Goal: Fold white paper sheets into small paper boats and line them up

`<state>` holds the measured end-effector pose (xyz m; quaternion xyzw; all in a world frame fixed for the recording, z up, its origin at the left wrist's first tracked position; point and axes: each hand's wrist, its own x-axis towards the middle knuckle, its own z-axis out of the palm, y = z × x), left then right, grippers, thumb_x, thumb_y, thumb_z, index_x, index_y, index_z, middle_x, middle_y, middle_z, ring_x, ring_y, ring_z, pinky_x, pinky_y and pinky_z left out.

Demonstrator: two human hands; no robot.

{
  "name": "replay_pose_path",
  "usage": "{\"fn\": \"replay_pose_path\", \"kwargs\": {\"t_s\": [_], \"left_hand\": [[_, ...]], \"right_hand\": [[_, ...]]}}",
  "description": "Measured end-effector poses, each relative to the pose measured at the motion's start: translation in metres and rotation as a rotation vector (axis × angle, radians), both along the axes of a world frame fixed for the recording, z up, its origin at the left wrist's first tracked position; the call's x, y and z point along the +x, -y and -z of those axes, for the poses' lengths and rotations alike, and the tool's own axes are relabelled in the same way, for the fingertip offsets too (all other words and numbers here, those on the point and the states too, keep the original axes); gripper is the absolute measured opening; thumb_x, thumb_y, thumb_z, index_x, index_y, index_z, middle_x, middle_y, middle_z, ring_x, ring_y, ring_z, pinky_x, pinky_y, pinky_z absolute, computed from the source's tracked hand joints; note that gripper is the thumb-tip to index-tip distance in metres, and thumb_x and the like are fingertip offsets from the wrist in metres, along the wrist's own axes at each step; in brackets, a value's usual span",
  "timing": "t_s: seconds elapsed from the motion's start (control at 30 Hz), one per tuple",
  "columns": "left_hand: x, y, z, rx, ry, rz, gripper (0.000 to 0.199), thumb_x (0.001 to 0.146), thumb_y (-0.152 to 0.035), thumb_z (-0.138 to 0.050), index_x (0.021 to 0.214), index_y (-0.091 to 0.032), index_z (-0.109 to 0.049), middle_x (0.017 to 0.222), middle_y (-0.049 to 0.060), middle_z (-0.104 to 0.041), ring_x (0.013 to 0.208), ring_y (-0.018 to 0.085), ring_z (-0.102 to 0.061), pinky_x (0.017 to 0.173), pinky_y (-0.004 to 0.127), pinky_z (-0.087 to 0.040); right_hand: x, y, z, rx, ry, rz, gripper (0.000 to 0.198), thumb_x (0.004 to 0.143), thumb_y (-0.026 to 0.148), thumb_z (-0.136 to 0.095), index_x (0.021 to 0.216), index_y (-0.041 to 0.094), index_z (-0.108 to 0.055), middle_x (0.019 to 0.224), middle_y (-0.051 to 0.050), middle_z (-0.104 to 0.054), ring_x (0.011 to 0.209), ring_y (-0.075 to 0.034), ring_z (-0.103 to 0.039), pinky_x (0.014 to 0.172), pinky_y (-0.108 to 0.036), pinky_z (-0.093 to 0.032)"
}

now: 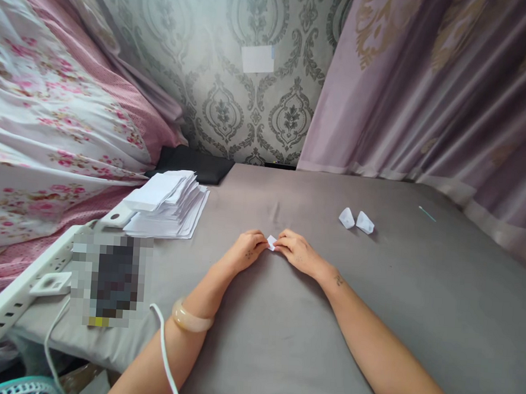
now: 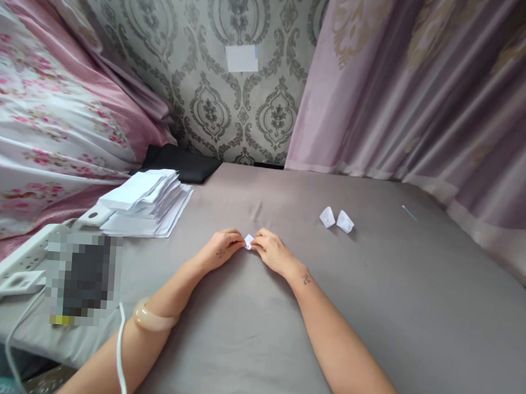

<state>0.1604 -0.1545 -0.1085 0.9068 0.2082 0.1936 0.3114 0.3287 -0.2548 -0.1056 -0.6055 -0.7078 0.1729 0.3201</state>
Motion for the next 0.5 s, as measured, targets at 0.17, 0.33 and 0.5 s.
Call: {"fn": "replay_pose_path", "kwargs": {"t_s": [0.17,0.33,0.5], "left_hand": [[0.001,-0.0007,0.0054,0.038,-0.002,-0.018,0.025,0.089,-0.026,-0.045,0.085,-0.018,-0.068,0.085,0.008,-0.061,0.081,0.017,-0.058,0.076,0.026,-0.043],[-0.0002,0.001,0.0047,0.033,0.022,-0.012,0.023,0.087,-0.022,-0.045,0.084,-0.018,-0.067,0.084,0.007,-0.06,0.077,0.016,-0.057,0.073,0.024,-0.043],[0.002,0.0038,0.0026,-0.054,0.013,-0.087,0.016,0.081,-0.025,-0.053,0.076,-0.016,-0.066,0.076,0.005,-0.058,0.067,0.013,-0.054,0.065,0.023,-0.041]], "right_hand": [[0.0008,-0.0007,0.0008,0.006,-0.004,-0.003,0.022,0.089,0.019,-0.047,0.09,0.021,-0.069,0.093,-0.006,-0.061,0.082,-0.015,-0.058,0.079,-0.029,-0.044],[0.0004,-0.0013,0.0026,0.035,-0.001,0.021,0.024,0.087,0.014,-0.047,0.089,0.02,-0.07,0.092,-0.006,-0.062,0.08,-0.014,-0.058,0.078,-0.029,-0.044],[-0.0039,-0.0024,0.0045,0.026,-0.011,0.072,0.015,0.084,0.019,-0.054,0.077,0.018,-0.068,0.084,-0.004,-0.059,0.069,-0.012,-0.054,0.073,-0.027,-0.044]]}}
